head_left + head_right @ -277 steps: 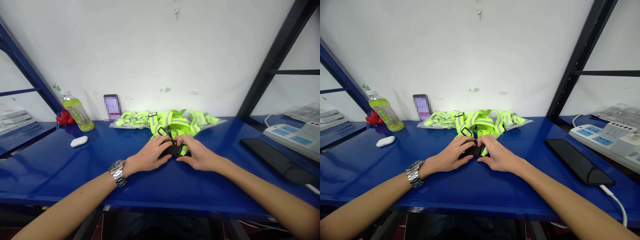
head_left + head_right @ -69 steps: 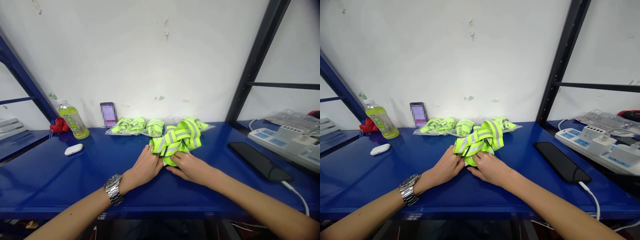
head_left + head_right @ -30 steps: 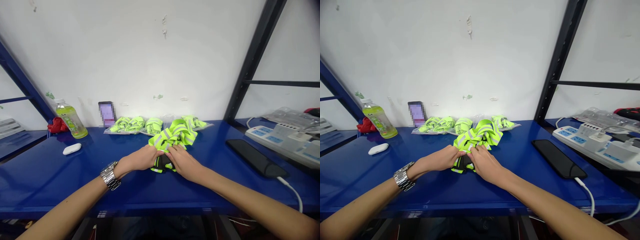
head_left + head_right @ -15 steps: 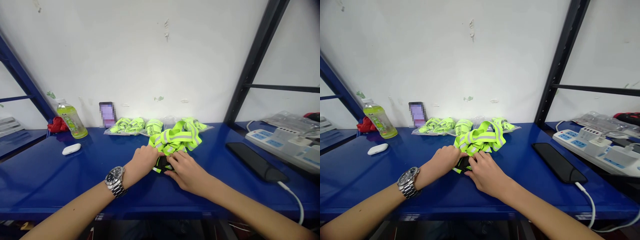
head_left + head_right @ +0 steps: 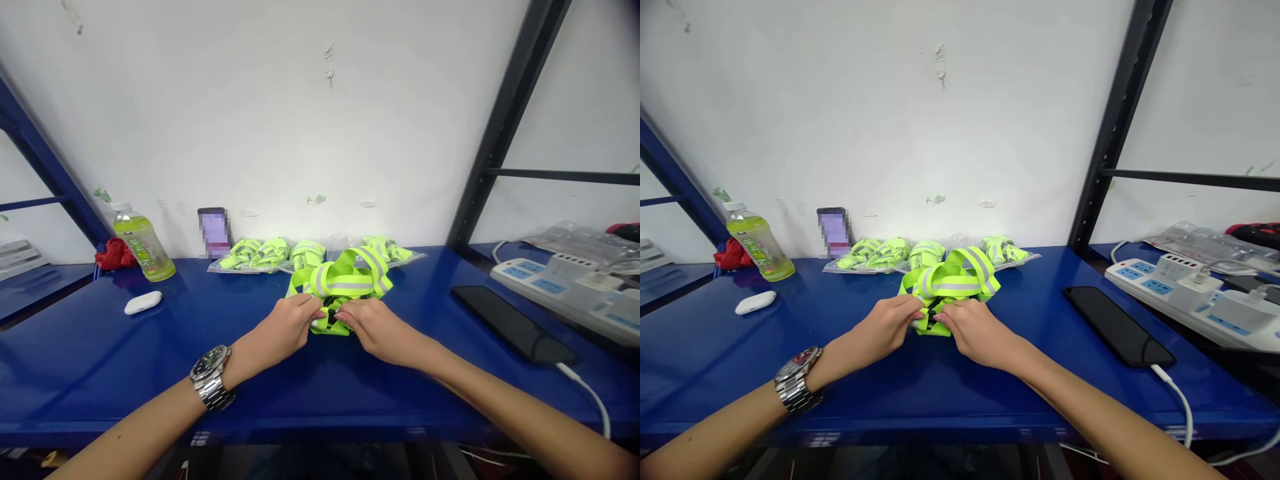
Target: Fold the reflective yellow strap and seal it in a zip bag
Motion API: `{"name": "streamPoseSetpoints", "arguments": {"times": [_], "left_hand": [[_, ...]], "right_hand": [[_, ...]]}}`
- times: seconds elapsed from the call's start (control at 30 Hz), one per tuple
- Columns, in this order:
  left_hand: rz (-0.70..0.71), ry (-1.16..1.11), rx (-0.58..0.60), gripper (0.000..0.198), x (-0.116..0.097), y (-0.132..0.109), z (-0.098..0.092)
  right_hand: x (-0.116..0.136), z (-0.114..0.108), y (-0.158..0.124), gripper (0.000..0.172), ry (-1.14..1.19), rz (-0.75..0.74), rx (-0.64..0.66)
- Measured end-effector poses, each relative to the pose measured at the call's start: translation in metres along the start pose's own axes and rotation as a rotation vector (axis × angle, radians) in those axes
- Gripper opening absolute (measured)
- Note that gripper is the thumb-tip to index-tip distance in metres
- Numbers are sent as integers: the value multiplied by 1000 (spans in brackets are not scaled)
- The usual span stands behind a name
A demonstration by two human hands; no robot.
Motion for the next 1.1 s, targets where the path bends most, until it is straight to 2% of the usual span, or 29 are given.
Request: {"name": "streamPoseSetpoints", "arguments": {"times": [0.1,0.17,0.23,0.33,0.43,0.5,0.6,0.73,0.83,0.93,1.0,1.1], "left_hand": [[-112,13,3,22,8,9,9],[-192,95,39,21,17,15,17],[-232,169,66,19,26,19,24],[-211,202,89,22,34,23,32],[-186,225,111,23,34,20,34],[-194,250,123,21,31,16,33],[-227,294,145,25,26,9,30],[-251,344,154,26,21,3,28],[-239,429,86,19,16,0,26],[-300,522,-31,19,17,-4,23],[-324,482,-85,19,20,-7,22],[-282,231,-81,25,22,-12,21]], "right_hand": [[-5,1,6,37,110,48,-17],[-10,6,11,34,102,84,-18],[-16,13,14,30,5,113,-29],[-18,19,15,25,-245,107,-138],[-13,17,9,26,-404,58,-287],[-7,12,3,25,-416,12,-324],[-1,8,-3,24,-355,-70,-239],[-1,5,-7,33,-286,-123,-139],[-4,4,-5,32,-277,-146,-74],[-5,4,-2,24,-282,-161,-21],[-6,3,0,17,-287,-177,1],[-8,3,2,17,-269,-203,20]]}}
Point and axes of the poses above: each hand's wrist, its own y-axis towards the middle knuckle, its own z-axis out of the palm, x = y × z, the point moved 4 cm from there along y, towards the middle knuckle, and after that the axes turned 1 degree about z, right-handed, at the moved point
